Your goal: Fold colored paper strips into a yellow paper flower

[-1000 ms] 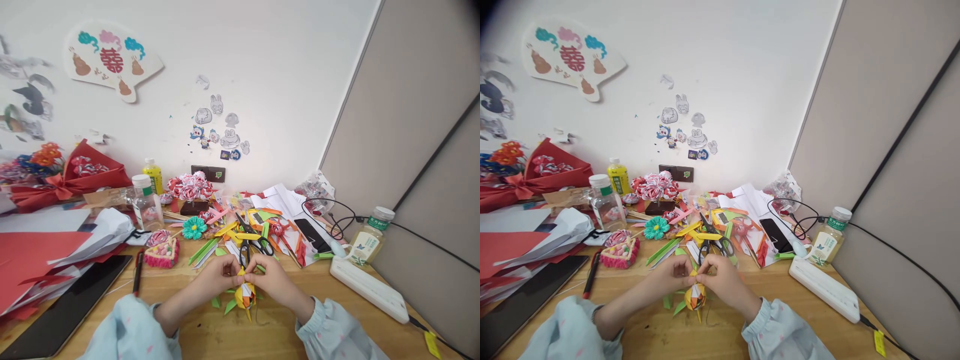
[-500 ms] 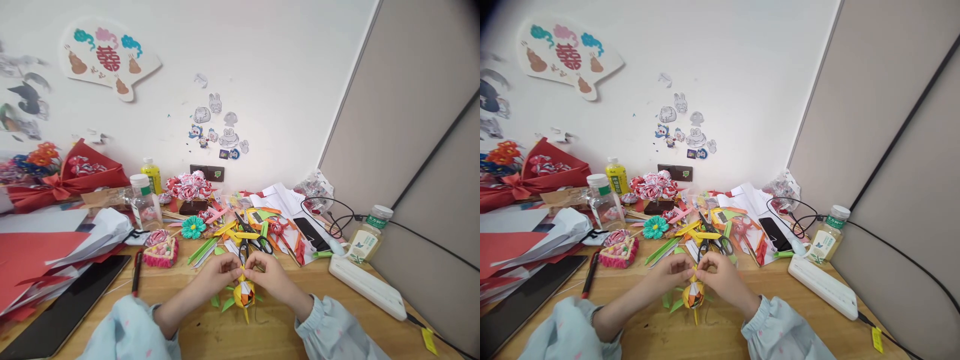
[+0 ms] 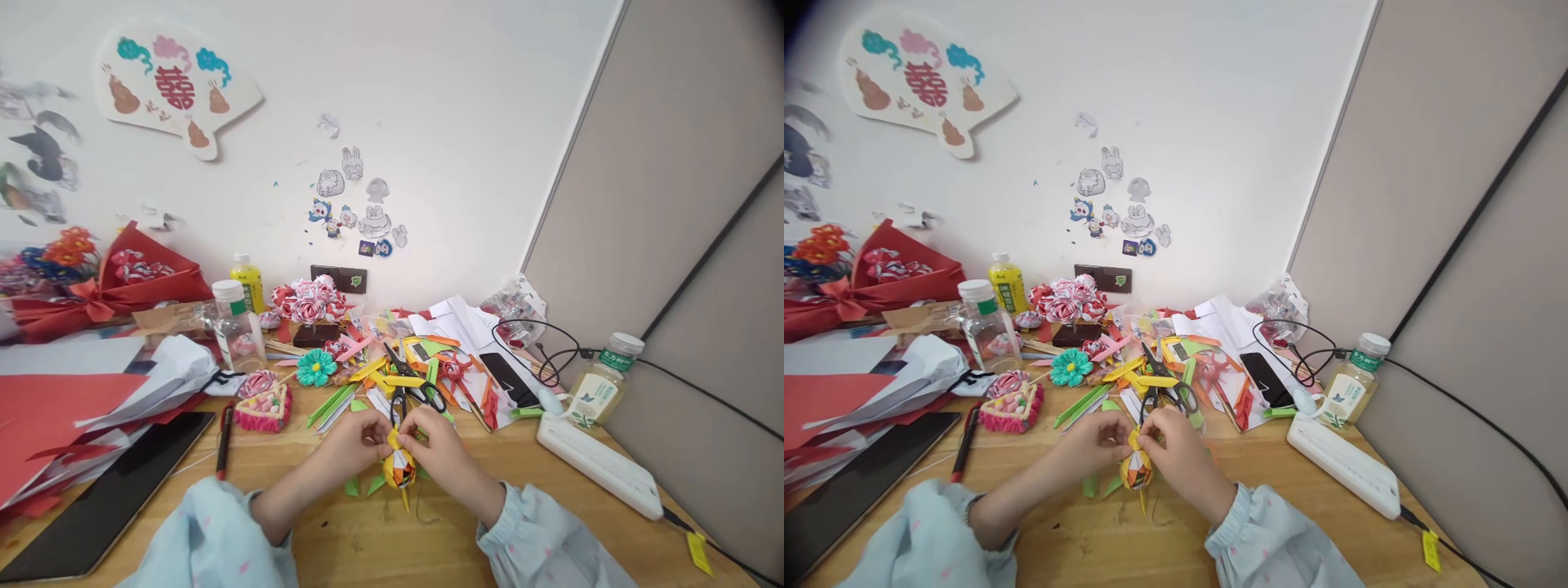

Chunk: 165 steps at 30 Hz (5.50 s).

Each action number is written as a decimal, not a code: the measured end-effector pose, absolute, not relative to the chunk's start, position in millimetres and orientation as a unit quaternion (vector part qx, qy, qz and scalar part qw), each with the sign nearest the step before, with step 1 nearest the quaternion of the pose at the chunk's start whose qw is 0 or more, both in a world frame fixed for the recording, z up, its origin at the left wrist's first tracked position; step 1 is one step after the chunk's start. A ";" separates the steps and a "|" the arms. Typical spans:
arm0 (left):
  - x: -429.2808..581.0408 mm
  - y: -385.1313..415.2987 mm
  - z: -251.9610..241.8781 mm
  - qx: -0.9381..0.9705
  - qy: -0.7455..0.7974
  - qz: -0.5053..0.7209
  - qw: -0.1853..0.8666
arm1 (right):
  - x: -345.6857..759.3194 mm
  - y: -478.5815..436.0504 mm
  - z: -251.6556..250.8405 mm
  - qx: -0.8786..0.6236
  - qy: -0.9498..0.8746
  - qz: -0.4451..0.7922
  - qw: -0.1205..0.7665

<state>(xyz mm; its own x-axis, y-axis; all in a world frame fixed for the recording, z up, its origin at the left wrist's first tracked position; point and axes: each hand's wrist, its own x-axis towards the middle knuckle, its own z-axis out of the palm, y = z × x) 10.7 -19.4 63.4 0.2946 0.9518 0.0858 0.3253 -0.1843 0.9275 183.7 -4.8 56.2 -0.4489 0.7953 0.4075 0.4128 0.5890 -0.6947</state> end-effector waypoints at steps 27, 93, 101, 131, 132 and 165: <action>13.0 -23.6 61.6 0.667 0.476 0.362 0.445 | 186.8 -5.8 60.9 -0.359 -0.785 0.372 0.342; 6.7 -19.5 70.9 0.687 0.456 0.352 0.444 | 194.8 -5.4 70.9 -0.239 -0.865 0.284 0.339; 6.3 -17.0 65.1 0.689 0.462 0.373 0.415 | 193.2 -7.5 75.1 -0.236 -0.865 0.287 0.338; 3.1 -12.7 61.1 0.677 0.447 0.407 0.421 | 190.4 -12.0 66.9 -0.236 -0.872 0.264 0.338; 2.4 -12.5 61.8 0.673 0.448 0.411 0.421 | 190.7 -12.3 66.5 -0.235 -0.876 0.258 0.333; 3.9 -11.7 62.7 0.632 0.409 0.458 0.473 | 193.9 -13.7 75.6 -0.216 -0.884 0.214 0.355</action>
